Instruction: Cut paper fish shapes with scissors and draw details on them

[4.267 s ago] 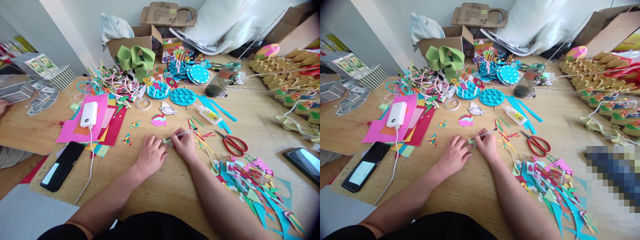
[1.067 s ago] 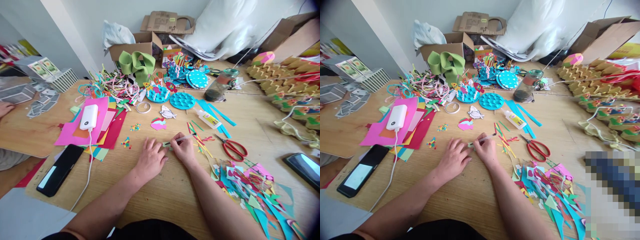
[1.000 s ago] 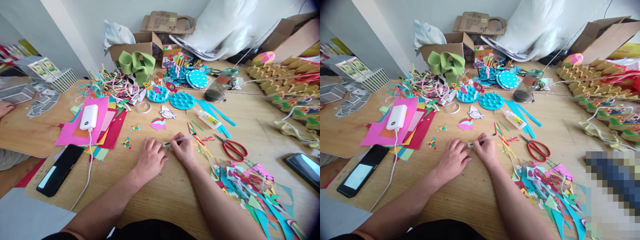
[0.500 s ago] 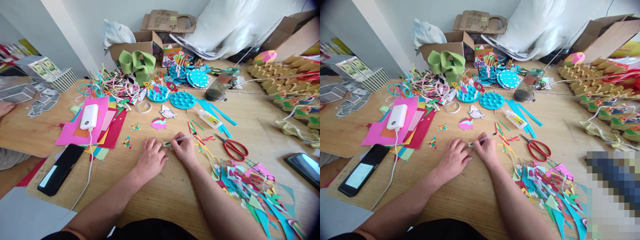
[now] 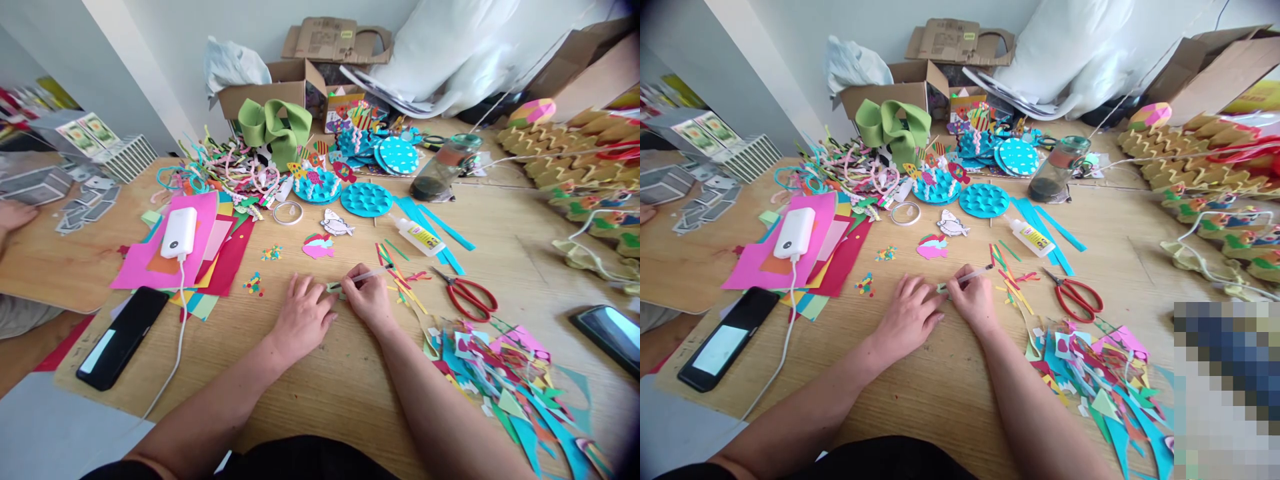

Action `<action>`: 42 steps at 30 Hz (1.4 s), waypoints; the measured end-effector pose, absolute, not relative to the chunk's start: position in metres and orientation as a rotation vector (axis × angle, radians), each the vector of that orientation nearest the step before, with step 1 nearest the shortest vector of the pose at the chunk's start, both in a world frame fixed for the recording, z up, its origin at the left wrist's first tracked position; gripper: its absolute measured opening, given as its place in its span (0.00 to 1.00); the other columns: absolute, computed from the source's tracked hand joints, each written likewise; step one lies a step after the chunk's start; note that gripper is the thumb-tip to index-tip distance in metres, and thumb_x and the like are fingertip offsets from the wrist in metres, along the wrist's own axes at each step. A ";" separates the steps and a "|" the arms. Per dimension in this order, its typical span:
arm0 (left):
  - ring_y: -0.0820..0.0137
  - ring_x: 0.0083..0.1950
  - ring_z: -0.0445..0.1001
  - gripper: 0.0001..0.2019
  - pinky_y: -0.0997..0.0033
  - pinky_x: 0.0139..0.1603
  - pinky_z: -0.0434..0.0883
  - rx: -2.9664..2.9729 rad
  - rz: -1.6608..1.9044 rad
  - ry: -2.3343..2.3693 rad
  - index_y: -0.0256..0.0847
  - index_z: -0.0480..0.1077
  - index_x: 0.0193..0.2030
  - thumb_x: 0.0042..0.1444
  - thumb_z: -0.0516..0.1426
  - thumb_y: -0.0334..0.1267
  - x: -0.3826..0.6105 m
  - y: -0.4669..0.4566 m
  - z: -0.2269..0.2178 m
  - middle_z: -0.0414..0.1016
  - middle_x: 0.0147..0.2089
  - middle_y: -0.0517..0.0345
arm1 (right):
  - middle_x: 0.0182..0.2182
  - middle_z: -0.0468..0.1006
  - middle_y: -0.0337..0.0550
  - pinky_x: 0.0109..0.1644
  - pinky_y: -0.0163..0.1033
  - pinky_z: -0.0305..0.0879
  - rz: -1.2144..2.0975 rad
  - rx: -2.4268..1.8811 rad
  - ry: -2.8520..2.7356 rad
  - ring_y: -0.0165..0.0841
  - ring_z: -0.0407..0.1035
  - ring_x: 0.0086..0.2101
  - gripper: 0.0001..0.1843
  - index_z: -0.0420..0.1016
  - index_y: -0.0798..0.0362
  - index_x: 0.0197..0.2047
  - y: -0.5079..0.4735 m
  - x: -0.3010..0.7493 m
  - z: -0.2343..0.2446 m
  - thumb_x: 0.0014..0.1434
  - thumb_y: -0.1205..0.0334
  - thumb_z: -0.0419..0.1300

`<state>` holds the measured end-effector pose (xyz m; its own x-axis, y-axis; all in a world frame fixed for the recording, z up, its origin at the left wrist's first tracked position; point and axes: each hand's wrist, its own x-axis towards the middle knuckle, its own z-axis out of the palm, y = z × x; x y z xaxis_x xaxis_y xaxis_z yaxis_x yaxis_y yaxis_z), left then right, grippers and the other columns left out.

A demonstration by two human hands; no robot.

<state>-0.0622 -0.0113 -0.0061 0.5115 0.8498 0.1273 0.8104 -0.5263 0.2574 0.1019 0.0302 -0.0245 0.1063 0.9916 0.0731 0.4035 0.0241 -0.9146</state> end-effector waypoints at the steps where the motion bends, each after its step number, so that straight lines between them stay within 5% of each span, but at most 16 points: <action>1: 0.54 0.64 0.59 0.17 0.39 0.69 0.51 2.586 0.355 1.433 0.49 0.70 0.58 0.63 0.55 0.41 -0.062 -0.011 -0.006 0.71 0.54 0.52 | 0.15 0.67 0.35 0.21 0.33 0.56 0.860 -1.518 -1.434 0.29 0.61 0.17 0.06 0.65 0.50 0.23 0.030 0.102 -0.024 0.47 0.60 0.56; 42: 0.53 0.64 0.59 0.17 0.40 0.69 0.51 2.593 0.347 1.438 0.48 0.69 0.59 0.63 0.54 0.42 -0.063 -0.011 -0.009 0.71 0.54 0.52 | 0.15 0.67 0.35 0.22 0.33 0.56 0.881 -1.497 -1.464 0.30 0.62 0.17 0.05 0.64 0.50 0.24 0.030 0.101 -0.026 0.48 0.61 0.55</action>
<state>-0.0626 -0.0111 -0.0091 0.5121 0.8496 0.1259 0.8135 -0.5268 0.2465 0.1015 0.0295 -0.0255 0.0690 0.9950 0.0722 0.4021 0.0385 -0.9148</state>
